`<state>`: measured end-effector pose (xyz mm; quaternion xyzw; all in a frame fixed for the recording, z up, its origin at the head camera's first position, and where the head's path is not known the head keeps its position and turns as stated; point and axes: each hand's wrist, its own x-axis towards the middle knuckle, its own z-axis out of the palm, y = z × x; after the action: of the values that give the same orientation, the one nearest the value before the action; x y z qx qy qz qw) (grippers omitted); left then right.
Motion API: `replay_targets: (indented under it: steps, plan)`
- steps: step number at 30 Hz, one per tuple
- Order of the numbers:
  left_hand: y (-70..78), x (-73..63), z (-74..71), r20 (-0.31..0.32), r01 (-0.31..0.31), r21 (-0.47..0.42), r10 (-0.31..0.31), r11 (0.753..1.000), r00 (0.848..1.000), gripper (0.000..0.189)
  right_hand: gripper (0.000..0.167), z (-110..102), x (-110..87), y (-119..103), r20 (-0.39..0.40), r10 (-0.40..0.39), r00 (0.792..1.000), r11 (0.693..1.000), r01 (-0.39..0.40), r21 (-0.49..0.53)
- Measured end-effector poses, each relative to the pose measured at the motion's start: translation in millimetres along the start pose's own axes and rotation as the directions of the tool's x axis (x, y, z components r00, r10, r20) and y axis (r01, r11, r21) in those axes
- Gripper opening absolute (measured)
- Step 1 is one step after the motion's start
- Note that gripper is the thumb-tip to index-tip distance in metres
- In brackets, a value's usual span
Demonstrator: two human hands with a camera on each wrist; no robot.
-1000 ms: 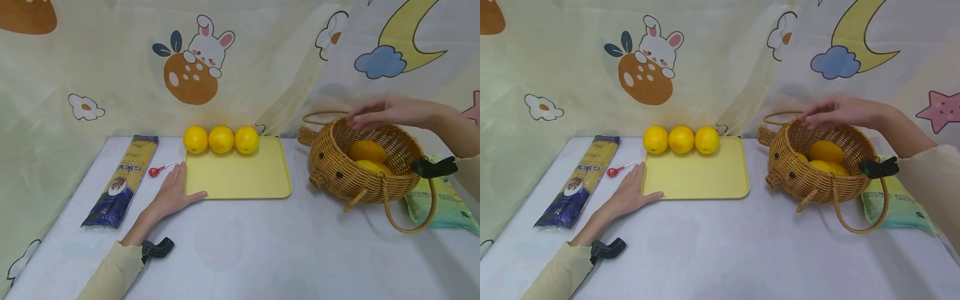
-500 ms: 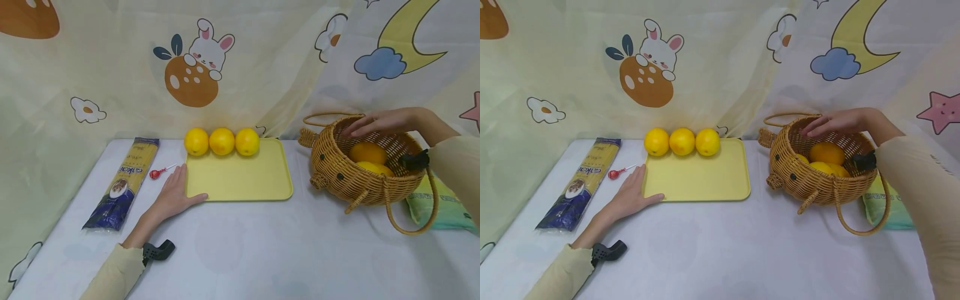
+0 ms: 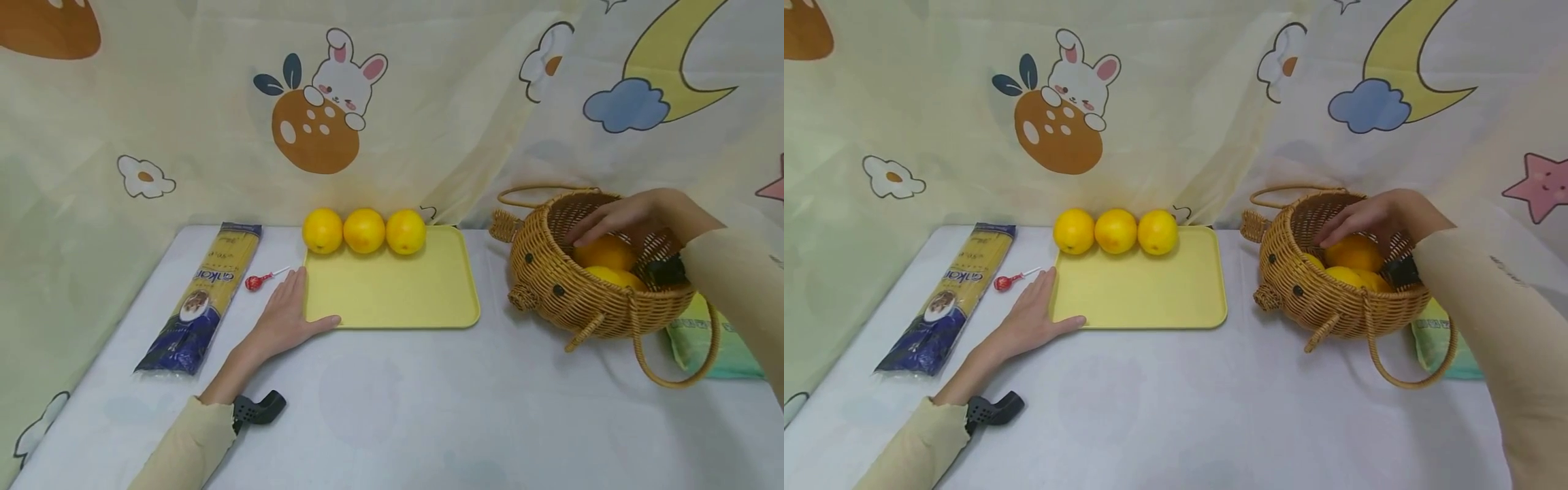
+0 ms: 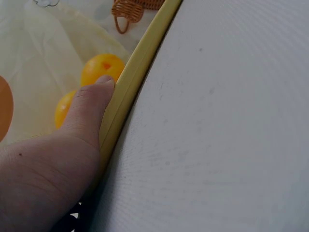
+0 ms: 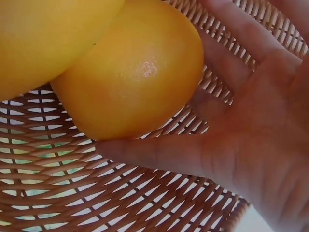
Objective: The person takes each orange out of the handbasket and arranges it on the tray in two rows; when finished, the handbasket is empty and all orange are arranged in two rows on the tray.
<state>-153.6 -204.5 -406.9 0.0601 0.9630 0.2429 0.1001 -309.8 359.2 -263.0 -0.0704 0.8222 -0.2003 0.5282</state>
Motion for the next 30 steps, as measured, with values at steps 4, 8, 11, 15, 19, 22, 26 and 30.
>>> replay_targets:
  steps: [4,8,11,15,19,22,26,30]
  plan:
    - [1.3,0.4,0.9,-0.001,-0.002,-0.008,0.002,1.000,1.000,0.124,0.068,1,5.7,1,0.022,0.034,0.999,0.999,-0.034,-0.003]
    - [1.3,0.8,2.4,0.004,-0.003,-0.011,0.003,1.000,1.000,0.125,0.072,3,11.0,4,0.033,0.077,0.997,0.997,-0.077,0.005]
    - [0.4,1.1,2.7,0.002,-0.003,-0.008,0.003,1.000,1.000,0.125,0.077,2,13.8,7,0.036,0.097,0.995,0.995,-0.098,0.018]
    - [-1.2,1.0,1.9,-0.005,-0.003,0.000,0.003,1.000,1.000,0.125,0.075,0,16.5,8,0.047,0.085,0.995,0.996,-0.085,-0.001]
    - [-1.2,0.8,1.1,-0.004,-0.003,-0.001,0.003,1.000,1.000,0.125,0.063,-2,15.4,10,0.058,0.063,0.996,0.998,-0.063,0.004]
    - [-0.8,0.2,1.1,-0.003,-0.001,-0.001,0.001,1.000,1.000,0.125,0.050,-1,14.5,12,0.052,0.062,0.997,0.997,-0.064,0.042]
    - [0.0,-0.2,1.0,-0.004,-0.002,-0.002,0.002,1.000,1.000,0.124,0.043,1,13.5,12,0.014,0.058,0.998,0.996,-0.059,0.070]
    - [0.7,-0.5,-0.2,-0.002,0.003,0.002,-0.003,1.000,1.000,0.125,0.049,1,11.6,10,-0.036,0.005,0.999,0.995,-0.002,0.103]
